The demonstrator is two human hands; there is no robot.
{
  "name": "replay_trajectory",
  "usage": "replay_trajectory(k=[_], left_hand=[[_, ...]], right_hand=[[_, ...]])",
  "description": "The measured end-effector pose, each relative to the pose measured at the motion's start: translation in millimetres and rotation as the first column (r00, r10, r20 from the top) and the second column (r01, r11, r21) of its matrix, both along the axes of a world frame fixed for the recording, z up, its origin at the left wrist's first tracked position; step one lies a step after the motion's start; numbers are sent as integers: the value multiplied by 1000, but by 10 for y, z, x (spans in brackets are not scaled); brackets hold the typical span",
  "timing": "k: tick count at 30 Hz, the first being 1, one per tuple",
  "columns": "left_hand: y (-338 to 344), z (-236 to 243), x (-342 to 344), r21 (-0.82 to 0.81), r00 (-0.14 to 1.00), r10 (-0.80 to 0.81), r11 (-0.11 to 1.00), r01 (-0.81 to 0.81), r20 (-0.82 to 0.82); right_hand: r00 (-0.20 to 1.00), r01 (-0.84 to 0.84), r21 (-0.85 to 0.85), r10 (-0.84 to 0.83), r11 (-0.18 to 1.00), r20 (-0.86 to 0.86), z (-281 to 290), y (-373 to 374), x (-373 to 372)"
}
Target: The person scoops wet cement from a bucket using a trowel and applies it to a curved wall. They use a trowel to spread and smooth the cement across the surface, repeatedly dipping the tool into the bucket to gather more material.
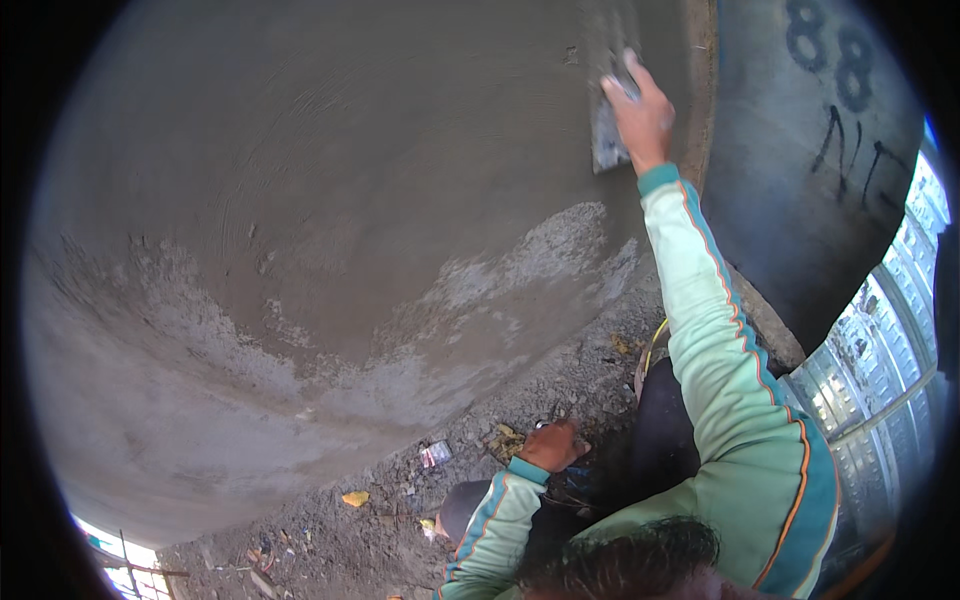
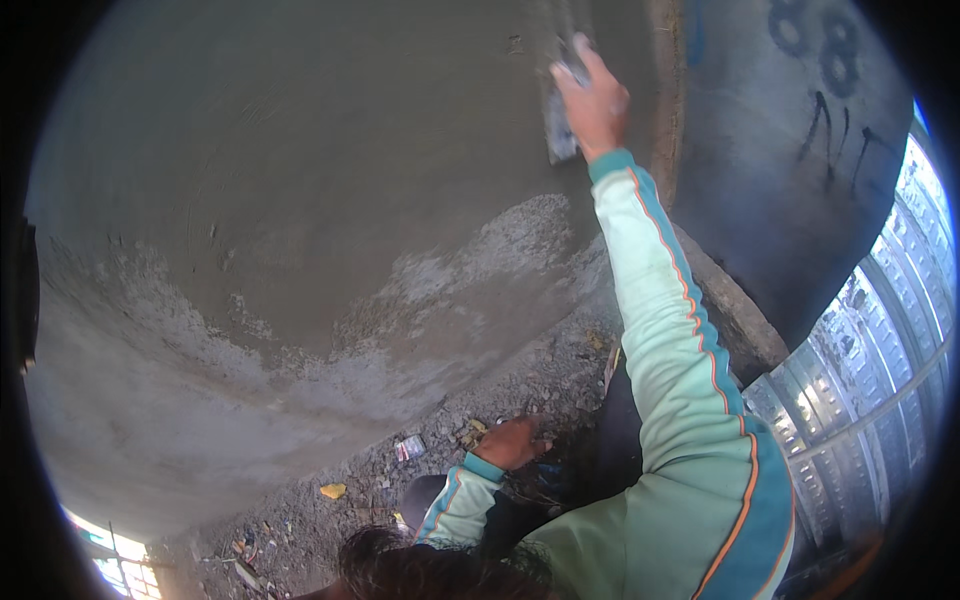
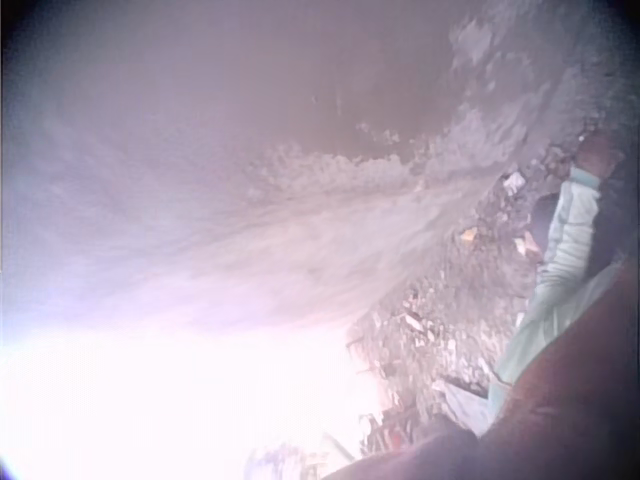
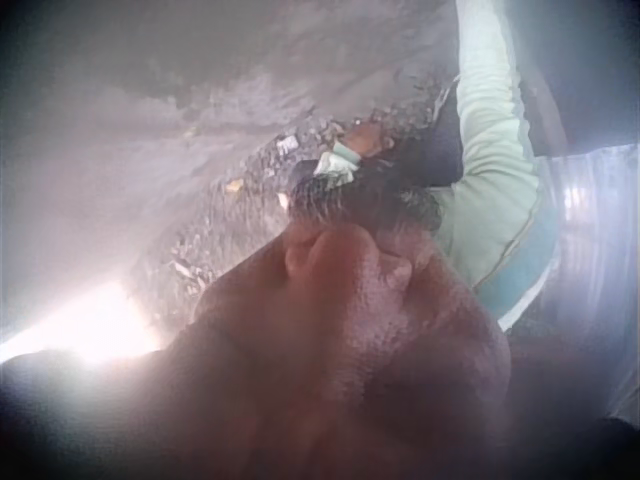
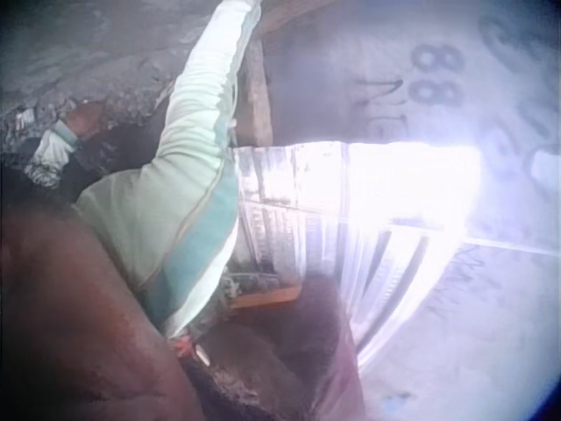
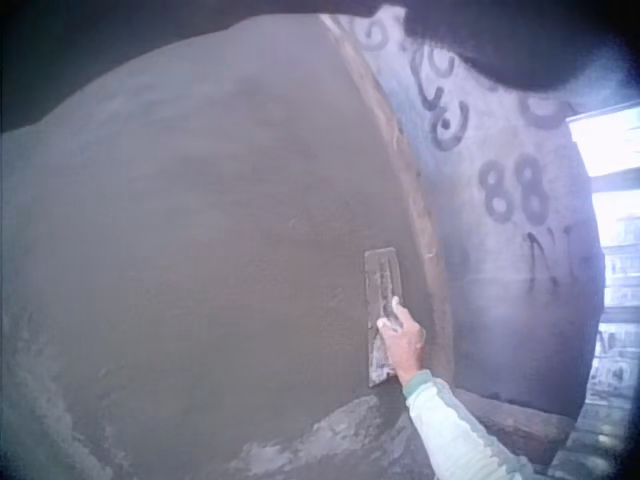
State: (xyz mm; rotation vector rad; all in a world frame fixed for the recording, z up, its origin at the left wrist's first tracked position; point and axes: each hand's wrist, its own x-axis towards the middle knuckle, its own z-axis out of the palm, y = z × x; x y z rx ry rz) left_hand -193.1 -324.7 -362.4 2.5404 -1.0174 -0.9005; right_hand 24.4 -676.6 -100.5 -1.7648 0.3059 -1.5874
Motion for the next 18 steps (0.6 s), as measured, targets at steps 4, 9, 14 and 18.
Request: replay_trajectory(k=[4, 9, 14, 18], left_hand=[[-341, 42, -4, 19, 998, -33, 999, 34, -55], [-413, -88, 108, -8, 996, -3, 1000, 2, -92], [-225, -44, 113, 24, 997, 7, 1000, -5, -82], [-348, 65, 60, -2, 996, -82, 997, 82, -21]], right_hand=[[976, -208, 458, 154, 864, 153, -1837, -458, 151], [778, -603, 788, 308, 121, 548, -2145, 217, 62], [580, -804, 481, 643, 350, 501, 203, 356, -134], [628, -778, 133, 767, 614, 134, 1465, 937, -304]])
